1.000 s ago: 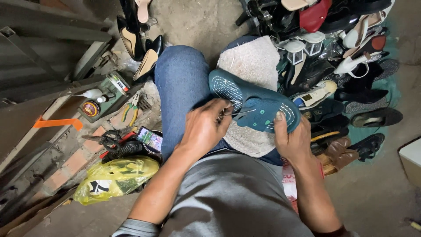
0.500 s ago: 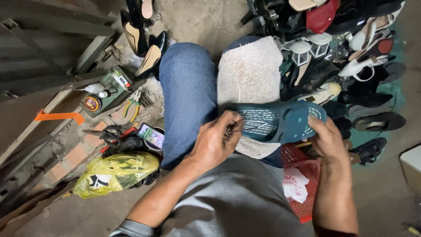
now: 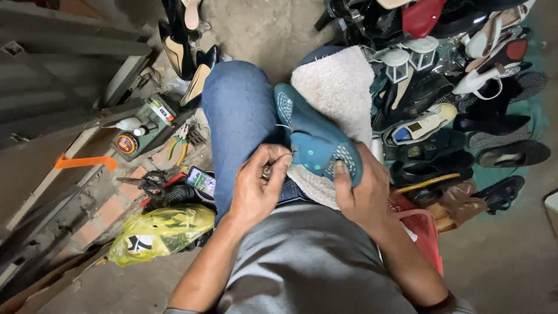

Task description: Hand-stitching the sole of a sandal and cleaning shoes with a brush in a repair shop.

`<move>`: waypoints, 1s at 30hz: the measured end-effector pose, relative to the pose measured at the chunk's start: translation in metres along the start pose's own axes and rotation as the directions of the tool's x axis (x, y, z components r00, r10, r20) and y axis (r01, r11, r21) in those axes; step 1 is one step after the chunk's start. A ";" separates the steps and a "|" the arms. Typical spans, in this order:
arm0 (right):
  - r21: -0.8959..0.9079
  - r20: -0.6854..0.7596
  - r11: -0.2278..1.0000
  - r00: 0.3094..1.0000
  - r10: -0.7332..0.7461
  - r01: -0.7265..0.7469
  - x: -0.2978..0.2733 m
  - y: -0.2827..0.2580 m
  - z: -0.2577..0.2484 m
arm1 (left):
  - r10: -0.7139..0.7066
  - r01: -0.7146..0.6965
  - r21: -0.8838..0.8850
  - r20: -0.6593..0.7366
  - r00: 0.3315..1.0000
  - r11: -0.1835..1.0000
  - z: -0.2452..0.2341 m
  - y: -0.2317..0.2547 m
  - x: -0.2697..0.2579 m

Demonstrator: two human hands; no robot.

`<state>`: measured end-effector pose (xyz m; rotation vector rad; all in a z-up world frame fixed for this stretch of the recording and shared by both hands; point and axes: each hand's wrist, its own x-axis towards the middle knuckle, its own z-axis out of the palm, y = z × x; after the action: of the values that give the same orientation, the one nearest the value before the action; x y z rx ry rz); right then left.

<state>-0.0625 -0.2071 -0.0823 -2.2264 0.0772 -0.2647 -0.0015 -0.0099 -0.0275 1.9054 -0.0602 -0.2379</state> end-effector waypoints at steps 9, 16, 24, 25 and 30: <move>0.246 0.273 0.765 0.799 0.535 -0.596 0.021 0.044 -0.101 | 0.042 -0.035 -0.055 0.138 0.989 0.998 -0.009 -0.012 -0.008; 0.983 0.155 0.074 0.979 0.136 -0.166 0.032 0.051 -0.080 | 0.025 -0.014 -0.083 0.138 0.990 0.996 -0.006 -0.015 -0.005; 0.042 0.660 0.951 0.723 0.203 -0.305 0.046 -0.014 -0.071 | 0.043 -0.025 -0.125 0.143 0.989 0.992 -0.008 -0.020 -0.007; 0.040 0.662 0.952 0.721 0.202 -0.303 0.048 -0.016 -0.072 | 0.041 -0.024 -0.127 0.140 0.989 0.992 -0.009 -0.019 -0.006; 0.171 0.654 0.960 0.755 0.058 -0.222 0.049 -0.016 -0.072 | 0.165 -0.159 -0.129 0.038 0.986 0.979 -0.006 -0.014 -0.002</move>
<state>-0.0313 -0.2597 -0.0182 -1.9401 -0.1558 0.5638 -0.0038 0.0007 -0.0386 1.7590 -0.2272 -0.1734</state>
